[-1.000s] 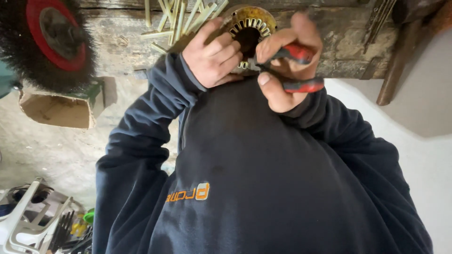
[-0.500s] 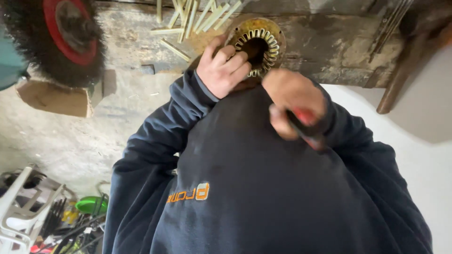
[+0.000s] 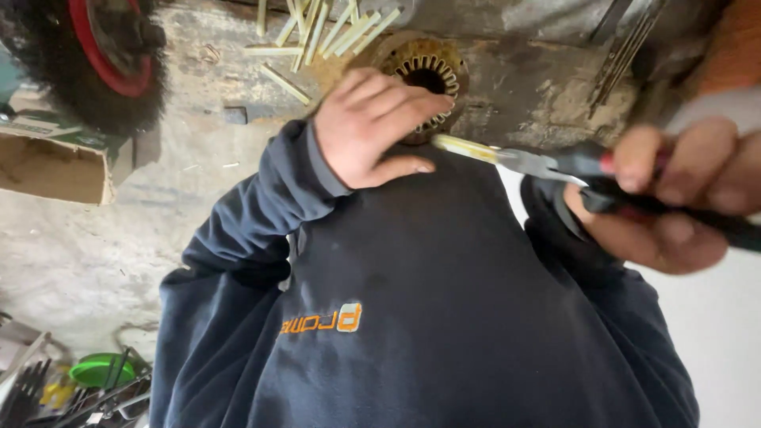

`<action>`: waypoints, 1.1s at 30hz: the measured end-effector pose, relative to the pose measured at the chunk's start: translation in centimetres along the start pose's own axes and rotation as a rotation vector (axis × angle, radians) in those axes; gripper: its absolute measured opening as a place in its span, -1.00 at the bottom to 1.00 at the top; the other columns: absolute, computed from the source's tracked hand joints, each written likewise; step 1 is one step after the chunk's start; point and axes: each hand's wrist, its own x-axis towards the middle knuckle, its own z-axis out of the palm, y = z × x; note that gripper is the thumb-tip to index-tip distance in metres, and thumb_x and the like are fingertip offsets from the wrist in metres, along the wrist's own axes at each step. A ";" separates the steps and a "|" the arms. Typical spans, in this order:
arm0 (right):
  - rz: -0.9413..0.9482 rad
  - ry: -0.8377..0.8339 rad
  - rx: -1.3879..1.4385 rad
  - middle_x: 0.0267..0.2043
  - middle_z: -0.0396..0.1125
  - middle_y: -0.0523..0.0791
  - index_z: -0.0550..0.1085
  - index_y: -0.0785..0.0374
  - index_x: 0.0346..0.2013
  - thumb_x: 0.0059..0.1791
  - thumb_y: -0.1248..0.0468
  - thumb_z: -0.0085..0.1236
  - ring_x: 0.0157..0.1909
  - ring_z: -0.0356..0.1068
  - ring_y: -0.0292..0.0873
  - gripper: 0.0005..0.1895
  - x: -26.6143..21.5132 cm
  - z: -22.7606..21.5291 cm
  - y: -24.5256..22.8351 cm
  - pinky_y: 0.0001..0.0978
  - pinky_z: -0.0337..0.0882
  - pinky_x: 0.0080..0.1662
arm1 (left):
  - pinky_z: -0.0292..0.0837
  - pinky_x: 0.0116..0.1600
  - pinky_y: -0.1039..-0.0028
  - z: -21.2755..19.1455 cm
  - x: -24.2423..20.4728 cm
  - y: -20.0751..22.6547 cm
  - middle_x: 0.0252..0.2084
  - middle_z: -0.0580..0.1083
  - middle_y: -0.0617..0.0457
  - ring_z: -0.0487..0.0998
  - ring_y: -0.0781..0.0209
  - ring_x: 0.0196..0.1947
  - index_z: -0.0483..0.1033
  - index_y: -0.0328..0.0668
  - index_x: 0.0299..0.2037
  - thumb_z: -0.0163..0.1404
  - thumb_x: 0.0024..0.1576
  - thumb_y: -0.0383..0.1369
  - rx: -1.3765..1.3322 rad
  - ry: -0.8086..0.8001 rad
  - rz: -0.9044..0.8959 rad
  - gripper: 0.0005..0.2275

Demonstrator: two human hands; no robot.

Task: The person uses pliers to remove small metal pins from a circular mechanical component, likely a clutch hub, placed on a wooden workbench. They systematically extract the pins and place them on the table surface.

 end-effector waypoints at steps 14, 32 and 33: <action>-0.300 0.354 -0.681 0.26 0.25 -0.05 -0.16 -0.02 0.52 -0.22 0.55 0.16 0.20 0.40 -0.09 0.14 3.0 0.4 11.3 -0.08 0.51 0.17 | 0.28 0.36 0.17 0.5 -4.9 -4.1 0.19 0.45 -0.01 0.39 0.04 0.21 0.49 -0.20 0.30 0.19 0.22 -0.21 0.418 -0.100 -0.123 -0.54; -0.318 0.069 -0.793 -0.19 0.24 -0.07 0.04 0.10 0.45 -0.19 0.55 0.06 -0.32 0.24 -0.12 -0.07 2.9 0.3 15.3 -0.21 0.41 -0.32 | 0.04 0.55 -0.08 5.3 -4.3 -3.8 0.55 0.16 -0.04 0.07 -0.07 0.60 0.61 -0.02 0.10 0.37 -0.03 -0.12 0.233 -0.204 0.036 -0.51; -0.296 0.053 -0.806 -0.24 0.20 -0.06 0.13 0.12 0.37 -0.13 0.56 0.06 -0.33 0.21 -0.09 -0.21 3.4 1.1 15.2 -0.15 0.38 -0.31 | 0.05 0.54 -0.08 5.3 -4.3 -3.8 0.57 0.16 -0.02 0.07 -0.05 0.60 0.62 -0.02 0.07 0.37 -0.01 -0.11 0.229 -0.202 0.020 -0.54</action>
